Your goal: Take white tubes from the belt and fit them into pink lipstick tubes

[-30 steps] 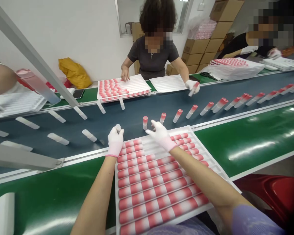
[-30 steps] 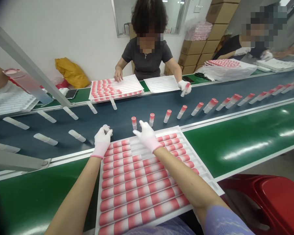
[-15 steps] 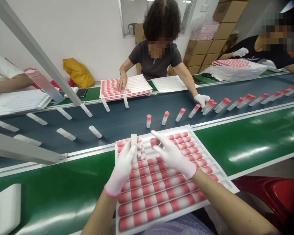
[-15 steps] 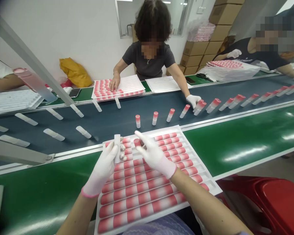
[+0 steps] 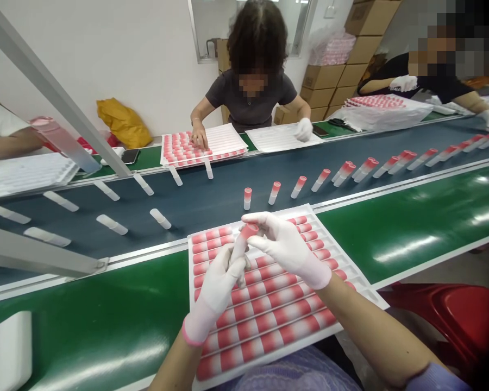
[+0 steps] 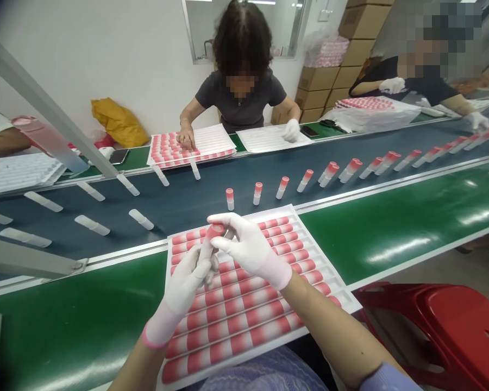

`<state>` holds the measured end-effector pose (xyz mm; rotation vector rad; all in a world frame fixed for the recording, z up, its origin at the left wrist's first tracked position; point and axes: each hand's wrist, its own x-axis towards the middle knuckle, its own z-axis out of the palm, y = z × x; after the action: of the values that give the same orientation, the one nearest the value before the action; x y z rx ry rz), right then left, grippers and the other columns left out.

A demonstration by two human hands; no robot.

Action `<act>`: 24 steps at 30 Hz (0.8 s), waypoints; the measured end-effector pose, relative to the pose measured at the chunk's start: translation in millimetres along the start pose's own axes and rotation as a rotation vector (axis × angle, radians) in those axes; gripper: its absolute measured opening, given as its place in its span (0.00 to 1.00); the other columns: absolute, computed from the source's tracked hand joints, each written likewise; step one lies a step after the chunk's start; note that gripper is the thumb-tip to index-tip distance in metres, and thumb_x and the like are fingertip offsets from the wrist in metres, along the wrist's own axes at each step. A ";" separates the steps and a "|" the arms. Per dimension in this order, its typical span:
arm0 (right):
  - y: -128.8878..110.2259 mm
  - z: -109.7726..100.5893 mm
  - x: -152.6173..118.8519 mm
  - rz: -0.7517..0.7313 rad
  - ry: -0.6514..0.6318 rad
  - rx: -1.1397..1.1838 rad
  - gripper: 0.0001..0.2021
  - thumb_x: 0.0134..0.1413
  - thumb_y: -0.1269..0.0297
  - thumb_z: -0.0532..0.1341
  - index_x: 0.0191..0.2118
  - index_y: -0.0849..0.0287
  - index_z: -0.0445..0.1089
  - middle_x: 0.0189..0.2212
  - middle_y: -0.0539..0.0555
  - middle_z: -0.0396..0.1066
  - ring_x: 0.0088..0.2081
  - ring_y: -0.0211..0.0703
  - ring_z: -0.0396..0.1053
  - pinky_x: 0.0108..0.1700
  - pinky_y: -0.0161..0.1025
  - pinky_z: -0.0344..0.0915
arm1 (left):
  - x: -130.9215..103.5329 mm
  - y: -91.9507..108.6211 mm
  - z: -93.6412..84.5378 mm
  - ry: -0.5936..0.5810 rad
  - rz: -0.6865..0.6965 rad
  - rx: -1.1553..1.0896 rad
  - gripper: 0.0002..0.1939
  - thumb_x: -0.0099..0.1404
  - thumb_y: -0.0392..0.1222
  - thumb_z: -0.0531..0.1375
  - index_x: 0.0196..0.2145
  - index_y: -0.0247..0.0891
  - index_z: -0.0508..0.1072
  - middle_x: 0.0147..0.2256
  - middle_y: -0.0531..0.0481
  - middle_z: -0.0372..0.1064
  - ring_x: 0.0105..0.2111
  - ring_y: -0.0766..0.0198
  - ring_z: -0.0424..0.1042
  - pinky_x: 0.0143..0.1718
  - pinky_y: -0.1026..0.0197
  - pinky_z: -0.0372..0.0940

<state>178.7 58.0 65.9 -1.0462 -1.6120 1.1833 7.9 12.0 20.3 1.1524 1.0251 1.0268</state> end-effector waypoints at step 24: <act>30.4 34.7 47.5 -0.153 0.081 -0.122 0.07 0.56 0.70 0.61 0.42 0.57 0.69 0.38 0.51 0.70 0.36 0.38 0.72 0.40 0.37 0.70 | 34.0 -19.4 -36.8 0.462 0.185 0.246 0.35 0.53 0.40 0.70 0.58 0.42 0.66 0.61 0.41 0.63 0.61 0.48 0.65 0.62 0.47 0.62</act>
<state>136.5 100.2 37.4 -1.0148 -1.6857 0.9402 -18.8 50.4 -6.2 1.2547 1.4602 1.3830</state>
